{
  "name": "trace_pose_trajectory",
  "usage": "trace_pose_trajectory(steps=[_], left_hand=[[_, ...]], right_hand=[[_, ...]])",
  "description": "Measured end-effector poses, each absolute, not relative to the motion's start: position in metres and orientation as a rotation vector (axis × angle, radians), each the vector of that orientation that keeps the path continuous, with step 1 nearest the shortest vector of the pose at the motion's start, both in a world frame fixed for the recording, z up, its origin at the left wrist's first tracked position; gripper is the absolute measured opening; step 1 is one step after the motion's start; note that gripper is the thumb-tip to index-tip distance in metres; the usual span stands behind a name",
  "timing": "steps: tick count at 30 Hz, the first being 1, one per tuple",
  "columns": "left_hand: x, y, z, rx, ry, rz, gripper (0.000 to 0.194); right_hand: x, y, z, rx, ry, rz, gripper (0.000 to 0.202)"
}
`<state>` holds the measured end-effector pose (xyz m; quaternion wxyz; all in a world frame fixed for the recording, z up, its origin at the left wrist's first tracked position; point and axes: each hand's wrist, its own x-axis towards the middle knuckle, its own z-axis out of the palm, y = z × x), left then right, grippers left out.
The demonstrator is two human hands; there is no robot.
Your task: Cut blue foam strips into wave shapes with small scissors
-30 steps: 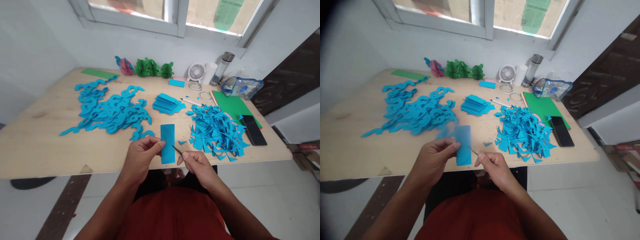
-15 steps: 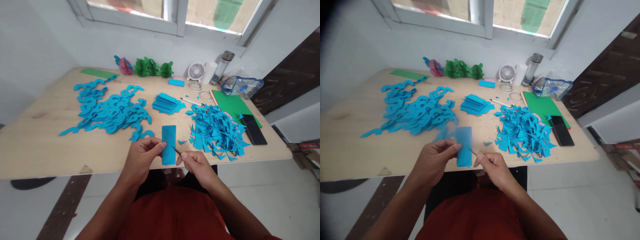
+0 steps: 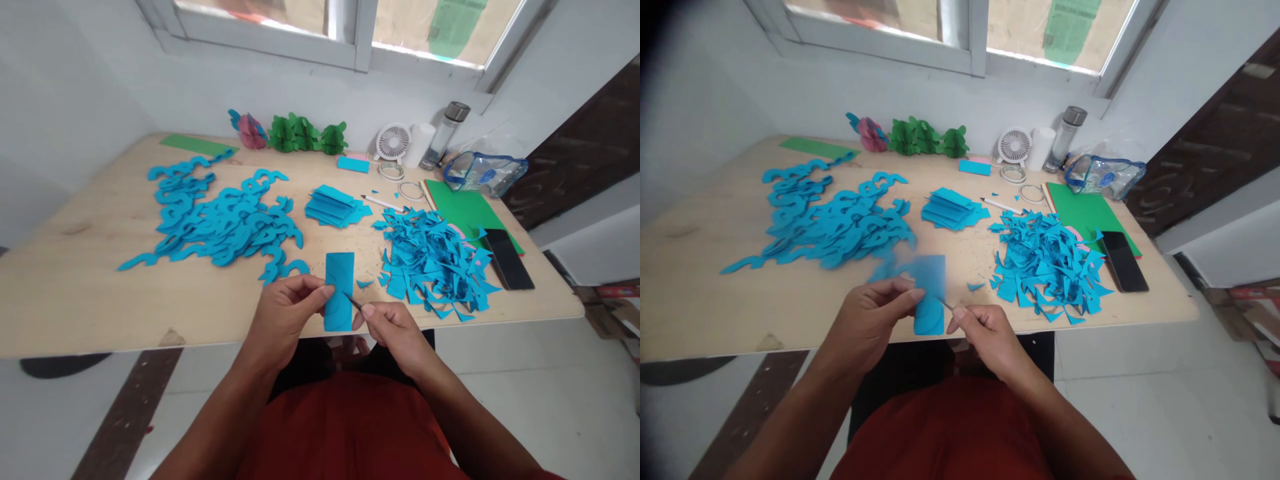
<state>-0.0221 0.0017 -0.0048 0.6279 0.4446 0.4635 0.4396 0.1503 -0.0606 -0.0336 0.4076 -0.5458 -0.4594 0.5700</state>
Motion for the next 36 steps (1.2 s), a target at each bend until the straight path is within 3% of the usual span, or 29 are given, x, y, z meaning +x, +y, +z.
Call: trace_pose_trajectory(steps=[20,36], left_hand=[[-0.019,-0.001,-0.003,0.983,1.100,1.014,0.012],[-0.009,-0.010,-0.008,0.496,0.905,0.936,0.019]], right_hand=[[0.150,-0.061,-0.028,-1.436,-1.218,1.332,0.046],[0.146,-0.064,-0.034,-1.386,-1.163,1.321,0.051]])
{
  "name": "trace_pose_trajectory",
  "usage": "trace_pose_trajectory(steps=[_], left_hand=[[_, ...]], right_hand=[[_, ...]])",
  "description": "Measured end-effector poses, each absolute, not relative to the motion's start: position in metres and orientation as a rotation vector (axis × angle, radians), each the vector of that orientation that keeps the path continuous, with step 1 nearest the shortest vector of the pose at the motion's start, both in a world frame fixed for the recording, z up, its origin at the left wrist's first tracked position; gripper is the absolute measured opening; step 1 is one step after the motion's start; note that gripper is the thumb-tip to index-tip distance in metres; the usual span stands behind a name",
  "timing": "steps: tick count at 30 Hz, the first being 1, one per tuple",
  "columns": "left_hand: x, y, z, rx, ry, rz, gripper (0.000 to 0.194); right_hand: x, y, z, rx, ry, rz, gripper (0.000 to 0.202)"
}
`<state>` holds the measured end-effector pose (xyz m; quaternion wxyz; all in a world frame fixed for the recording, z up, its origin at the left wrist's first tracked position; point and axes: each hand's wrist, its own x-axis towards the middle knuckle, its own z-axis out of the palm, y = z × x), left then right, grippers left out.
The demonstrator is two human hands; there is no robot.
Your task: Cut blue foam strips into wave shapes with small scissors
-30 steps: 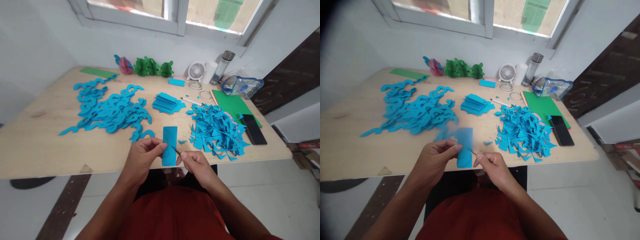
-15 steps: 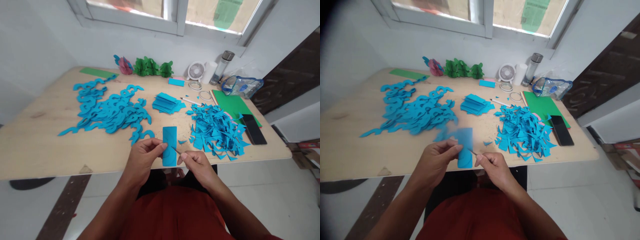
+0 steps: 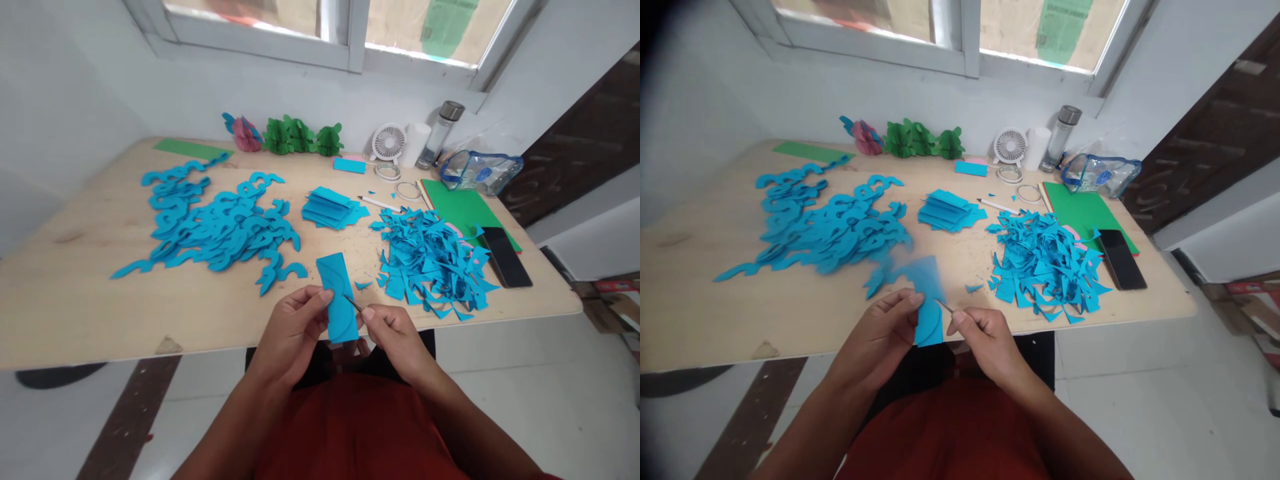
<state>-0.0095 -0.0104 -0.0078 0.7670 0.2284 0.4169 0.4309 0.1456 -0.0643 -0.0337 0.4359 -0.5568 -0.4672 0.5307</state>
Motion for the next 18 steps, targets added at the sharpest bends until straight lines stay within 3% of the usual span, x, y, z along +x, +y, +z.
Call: trace_pose_trajectory(steps=[18], left_hand=[[0.006,-0.030,-0.005,0.377,0.886,0.981,0.017]], right_hand=[[0.129,-0.067,-0.040,-1.255,-0.940,1.327,0.049]])
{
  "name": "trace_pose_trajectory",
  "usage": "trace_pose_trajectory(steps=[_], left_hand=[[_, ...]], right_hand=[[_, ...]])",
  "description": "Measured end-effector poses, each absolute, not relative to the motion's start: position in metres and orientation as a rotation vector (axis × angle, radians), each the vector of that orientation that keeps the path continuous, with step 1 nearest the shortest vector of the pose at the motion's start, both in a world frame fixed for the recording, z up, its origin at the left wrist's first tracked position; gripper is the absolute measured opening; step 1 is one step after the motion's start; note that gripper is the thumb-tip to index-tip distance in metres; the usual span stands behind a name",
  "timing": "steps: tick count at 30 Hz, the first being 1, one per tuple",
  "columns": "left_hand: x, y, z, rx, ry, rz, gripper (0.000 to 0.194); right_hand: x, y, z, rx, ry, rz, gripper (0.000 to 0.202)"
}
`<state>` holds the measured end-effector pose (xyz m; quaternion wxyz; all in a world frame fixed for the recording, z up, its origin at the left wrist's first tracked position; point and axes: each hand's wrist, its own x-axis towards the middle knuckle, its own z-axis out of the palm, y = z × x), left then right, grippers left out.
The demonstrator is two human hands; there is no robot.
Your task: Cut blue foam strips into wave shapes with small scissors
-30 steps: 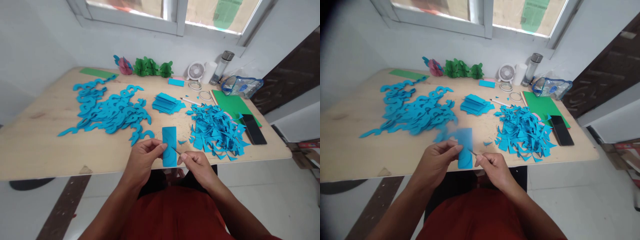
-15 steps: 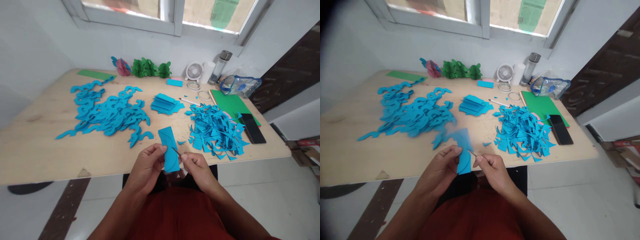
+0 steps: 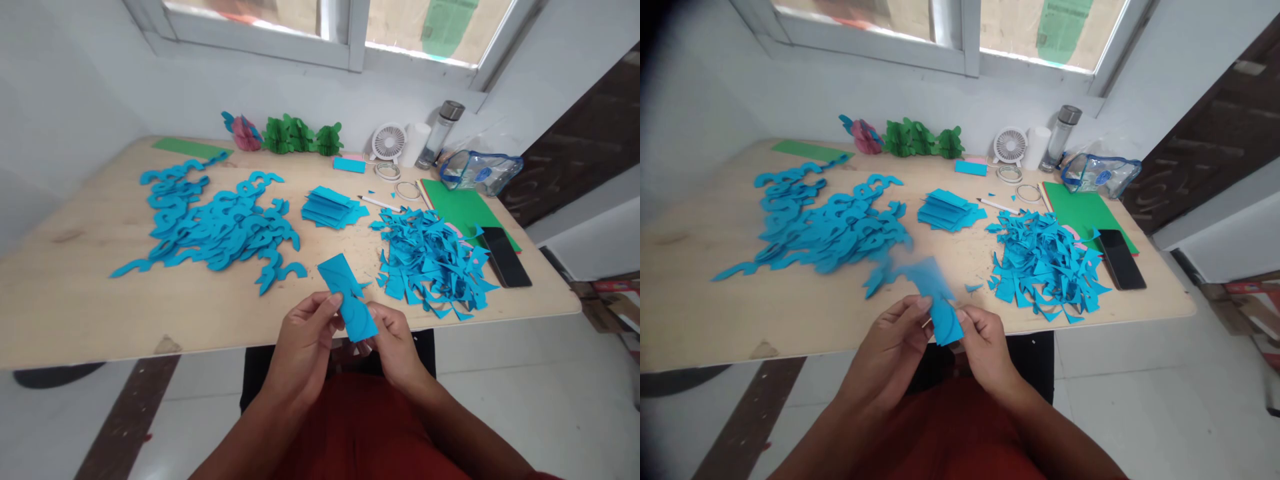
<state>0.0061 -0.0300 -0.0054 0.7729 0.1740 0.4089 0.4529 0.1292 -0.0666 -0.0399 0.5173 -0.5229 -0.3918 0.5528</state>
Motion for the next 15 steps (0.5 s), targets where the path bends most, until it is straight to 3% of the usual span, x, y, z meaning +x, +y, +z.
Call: trace_pose_trajectory(steps=[15], left_hand=[[0.0134,-0.0318,-0.0013,0.401,0.912,1.038,0.015]], right_hand=[[0.1265,-0.0651,-0.0498,-1.148,-0.844,1.418,0.044]])
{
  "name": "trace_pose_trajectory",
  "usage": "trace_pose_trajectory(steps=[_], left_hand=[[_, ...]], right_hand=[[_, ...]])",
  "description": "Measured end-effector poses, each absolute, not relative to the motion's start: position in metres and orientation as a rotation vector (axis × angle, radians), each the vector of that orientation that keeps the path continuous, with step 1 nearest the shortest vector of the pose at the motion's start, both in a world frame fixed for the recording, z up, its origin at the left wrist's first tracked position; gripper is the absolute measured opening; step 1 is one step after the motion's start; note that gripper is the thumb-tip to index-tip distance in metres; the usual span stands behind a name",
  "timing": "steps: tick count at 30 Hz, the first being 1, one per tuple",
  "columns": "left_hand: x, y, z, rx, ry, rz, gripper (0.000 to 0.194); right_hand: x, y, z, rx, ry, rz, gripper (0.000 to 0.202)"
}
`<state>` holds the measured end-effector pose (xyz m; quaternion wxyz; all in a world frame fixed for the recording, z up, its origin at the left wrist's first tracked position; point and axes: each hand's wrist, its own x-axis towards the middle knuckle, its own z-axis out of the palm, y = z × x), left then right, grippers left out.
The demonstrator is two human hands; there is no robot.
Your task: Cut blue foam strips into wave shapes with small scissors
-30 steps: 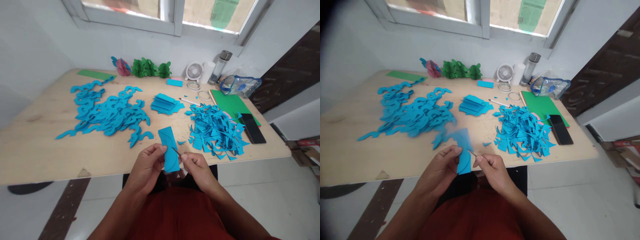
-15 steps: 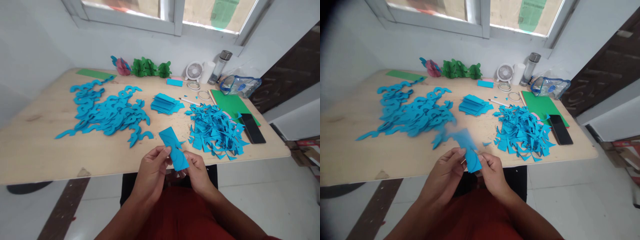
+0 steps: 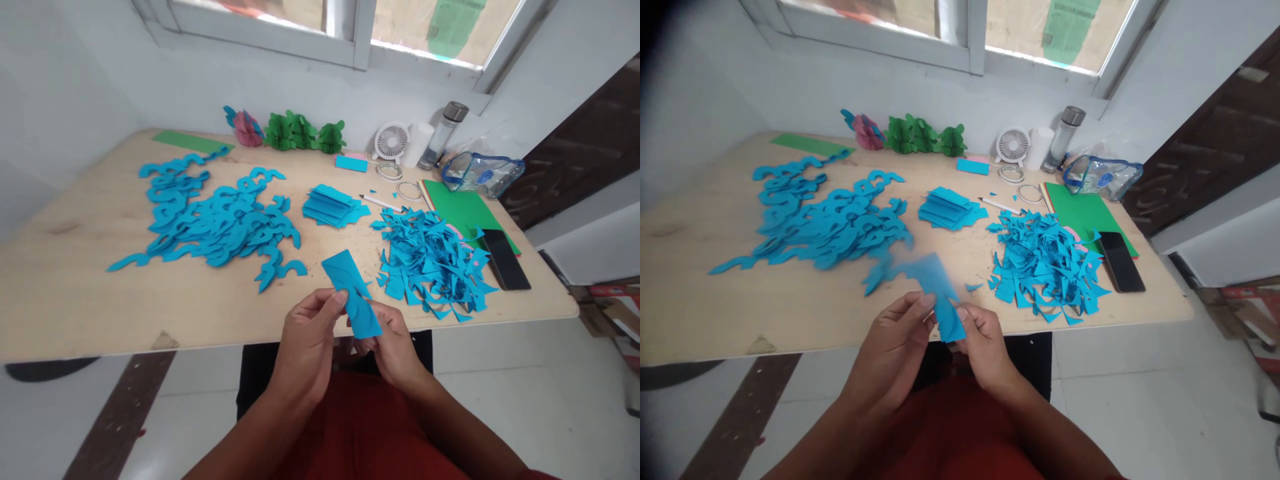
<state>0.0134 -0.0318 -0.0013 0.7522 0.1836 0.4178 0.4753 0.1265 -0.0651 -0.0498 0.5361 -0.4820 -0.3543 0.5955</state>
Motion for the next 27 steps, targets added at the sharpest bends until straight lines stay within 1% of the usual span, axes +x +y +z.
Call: trace_pose_trajectory(steps=[4,10,16,23,27], left_hand=[[0.013,-0.031,-0.001,0.421,0.931,1.041,0.015],[0.005,-0.023,-0.002,0.510,0.948,1.099,0.013],[-0.008,-0.011,-0.008,0.633,1.018,1.118,0.012],[-0.016,-0.013,-0.014,0.805,1.026,1.006,0.013],[-0.015,-0.015,-0.017,0.820,1.003,0.968,0.013]], right_hand=[[0.127,-0.064,-0.050,-1.130,-0.840,1.410,0.044],[0.135,-0.064,-0.054,-1.098,-0.895,1.397,0.051],[0.149,-0.063,-0.056,-1.227,-0.901,1.298,0.046],[0.149,-0.057,-0.045,-1.237,-1.020,1.317,0.043],[0.144,-0.056,-0.046,-1.223,-1.019,1.335,0.047]])
